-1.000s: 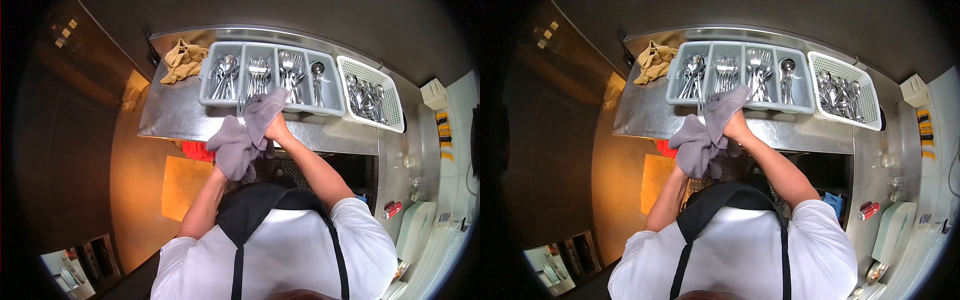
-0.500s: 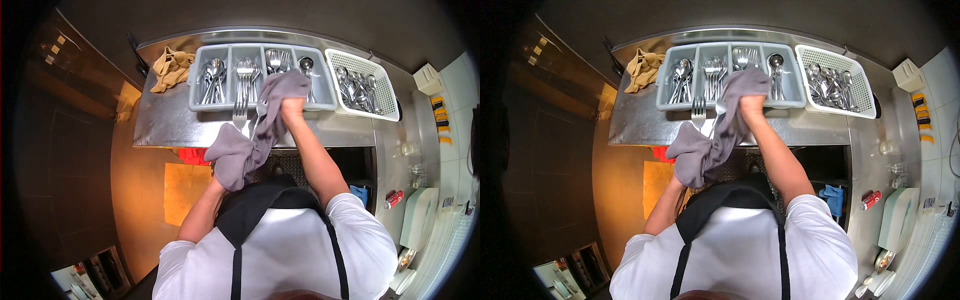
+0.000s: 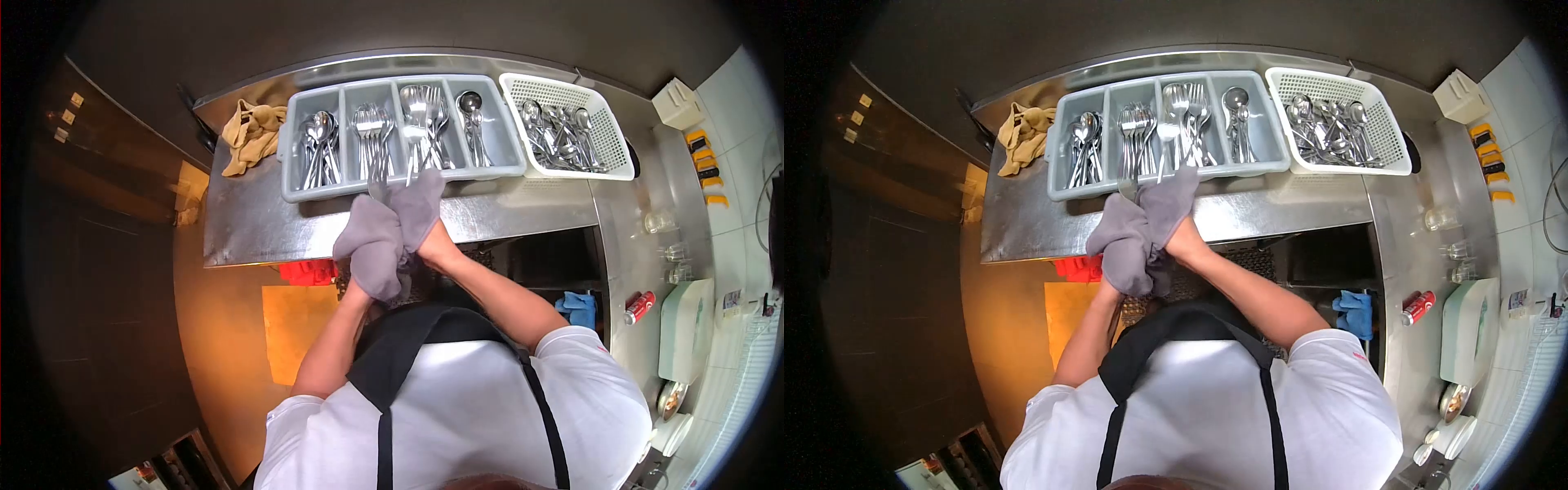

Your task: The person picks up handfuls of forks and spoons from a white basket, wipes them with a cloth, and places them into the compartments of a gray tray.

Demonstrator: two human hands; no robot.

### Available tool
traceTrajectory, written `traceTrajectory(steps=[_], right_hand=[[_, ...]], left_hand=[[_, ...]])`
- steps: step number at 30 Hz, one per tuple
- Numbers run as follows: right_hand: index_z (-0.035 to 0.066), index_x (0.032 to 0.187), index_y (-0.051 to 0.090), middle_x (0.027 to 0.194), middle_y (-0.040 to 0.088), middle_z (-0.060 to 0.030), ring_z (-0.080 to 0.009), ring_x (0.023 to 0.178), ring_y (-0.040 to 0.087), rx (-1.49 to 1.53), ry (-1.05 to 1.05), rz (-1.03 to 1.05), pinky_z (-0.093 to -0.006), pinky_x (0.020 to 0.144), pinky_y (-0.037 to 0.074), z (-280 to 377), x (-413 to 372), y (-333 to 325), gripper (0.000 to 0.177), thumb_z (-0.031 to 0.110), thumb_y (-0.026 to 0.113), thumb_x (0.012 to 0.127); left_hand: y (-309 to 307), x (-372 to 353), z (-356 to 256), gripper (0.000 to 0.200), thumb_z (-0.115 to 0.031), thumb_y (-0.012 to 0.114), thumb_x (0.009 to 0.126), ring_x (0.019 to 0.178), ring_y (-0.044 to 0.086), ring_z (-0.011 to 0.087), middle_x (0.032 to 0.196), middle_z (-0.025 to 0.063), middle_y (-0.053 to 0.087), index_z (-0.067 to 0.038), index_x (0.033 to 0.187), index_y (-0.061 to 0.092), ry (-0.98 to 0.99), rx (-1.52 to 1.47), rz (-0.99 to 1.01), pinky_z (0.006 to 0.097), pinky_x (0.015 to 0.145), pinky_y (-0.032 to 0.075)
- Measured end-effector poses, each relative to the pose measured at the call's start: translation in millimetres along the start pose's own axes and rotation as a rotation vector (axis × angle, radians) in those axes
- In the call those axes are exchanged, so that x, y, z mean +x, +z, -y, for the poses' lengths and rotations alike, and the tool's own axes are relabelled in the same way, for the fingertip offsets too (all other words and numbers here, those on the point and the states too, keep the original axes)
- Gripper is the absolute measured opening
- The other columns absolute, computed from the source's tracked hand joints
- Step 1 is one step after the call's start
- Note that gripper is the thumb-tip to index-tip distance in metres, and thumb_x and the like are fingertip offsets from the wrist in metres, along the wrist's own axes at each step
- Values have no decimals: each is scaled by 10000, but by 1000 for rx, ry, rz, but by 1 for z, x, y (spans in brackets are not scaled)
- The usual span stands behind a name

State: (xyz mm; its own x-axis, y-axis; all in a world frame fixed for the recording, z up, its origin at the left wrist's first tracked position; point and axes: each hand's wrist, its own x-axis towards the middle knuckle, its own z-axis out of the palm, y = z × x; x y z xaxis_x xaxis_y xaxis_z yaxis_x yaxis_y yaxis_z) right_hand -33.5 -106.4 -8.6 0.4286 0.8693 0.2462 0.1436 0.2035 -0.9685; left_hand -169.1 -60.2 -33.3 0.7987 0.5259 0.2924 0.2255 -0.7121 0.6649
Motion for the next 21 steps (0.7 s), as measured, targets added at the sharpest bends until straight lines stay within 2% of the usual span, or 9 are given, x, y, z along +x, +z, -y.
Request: traceTrajectory(steps=[1, 4, 7, 8, 11, 14, 17, 19, 21], right_hand=[[8, 970, 548, 941, 557, -108, -177, 892, 539, -274, -121, 36, -318, 788, 436, -5, 2, -8, 164, 114, 576, 848], [9, 932, 541, 839, 578, -71, -134, 772, 552, -63, 315, 265, -286, 655, 465, -4, 32, -35, 169, 106, 610, 811], [11, 965, 577, 811, 612, -86, -184, 710, 603, 736, 570, -7, -308, 567, 473, -17, 57, -53, 186, 158, 549, 854], [12, 982, 577, 818, 617, -91, -197, 710, 608, 832, 631, -10, -327, 571, 482, -21, 60, -56, 217, 189, 559, 856], [11, 902, 572, 770, 592, -46, -172, 710, 598, -893, 11, 674, -326, 620, 479, 48, 56, -47, 151, 128, 612, 815], [-6, 759, 583, 732, 598, -91, -182, 693, 579, -11, 52, 69, -347, 632, 469, 6, 30, -24, 54, 28, 615, 732], [-13, 839, 586, 781, 610, -80, -185, 700, 574, -358, -354, -6, -347, 656, 477, -16, 48, -46, 67, 27, 577, 786], [3, 925, 576, 865, 598, -73, -174, 797, 571, -18, 1, -139, -338, 710, 478, -14, 56, -56, 111, 63, 547, 836], [11, 973, 571, 902, 595, -68, -164, 836, 573, 295, 215, -236, -321, 722, 483, -15, 50, -51, 137, 81, 531, 862]], left_hand=[[1, 2, 0, 275, -128, 506, 768, 897, 560, 326, 948, 182, 578, -10, 1006, 578, 34, 148, 55, 372, 790, 446], [-4, 8, -3, 273, -126, 522, 740, 863, 566, 318, 884, 177, 576, 4, 973, 581, 141, 606, 242, 375, 773, 449], [-15, 18, -20, 252, -70, 492, 767, 842, 559, 291, 895, 160, 556, 23, 989, 567, 251, 853, -11, 348, 755, 458], [-10, 17, -14, 248, -56, 484, 775, 841, 552, 284, 916, 156, 545, 24, 997, 559, 101, 530, 14, 339, 752, 458], [-5, 27, -16, 227, -26, 472, 791, 836, 536, 266, 955, 150, 517, 32, 1000, 540, -62, -82, 29, 319, 737, 456], [-28, 37, -57, 211, -32, 491, 773, 831, 531, 264, 945, 161, 527, 28, 966, 552, 108, 48, 42, 313, 732, 451], [-4, 8, -21, 227, -60, 518, 722, 801, 545, 306, 883, 196, 578, 4, 927, 592, 81, 48, 132, 322, 725, 448], [-22, 24, -68, 230, -65, 519, 727, 832, 552, 320, 887, 201, 578, 7, 933, 592, 66, 465, 363, 333, 739, 447], [-18, 22, -66, 214, -74, 517, 743, 858, 559, 323, 869, 202, 575, 7, 929, 587, 62, 441, 338, 338, 742, 450]])
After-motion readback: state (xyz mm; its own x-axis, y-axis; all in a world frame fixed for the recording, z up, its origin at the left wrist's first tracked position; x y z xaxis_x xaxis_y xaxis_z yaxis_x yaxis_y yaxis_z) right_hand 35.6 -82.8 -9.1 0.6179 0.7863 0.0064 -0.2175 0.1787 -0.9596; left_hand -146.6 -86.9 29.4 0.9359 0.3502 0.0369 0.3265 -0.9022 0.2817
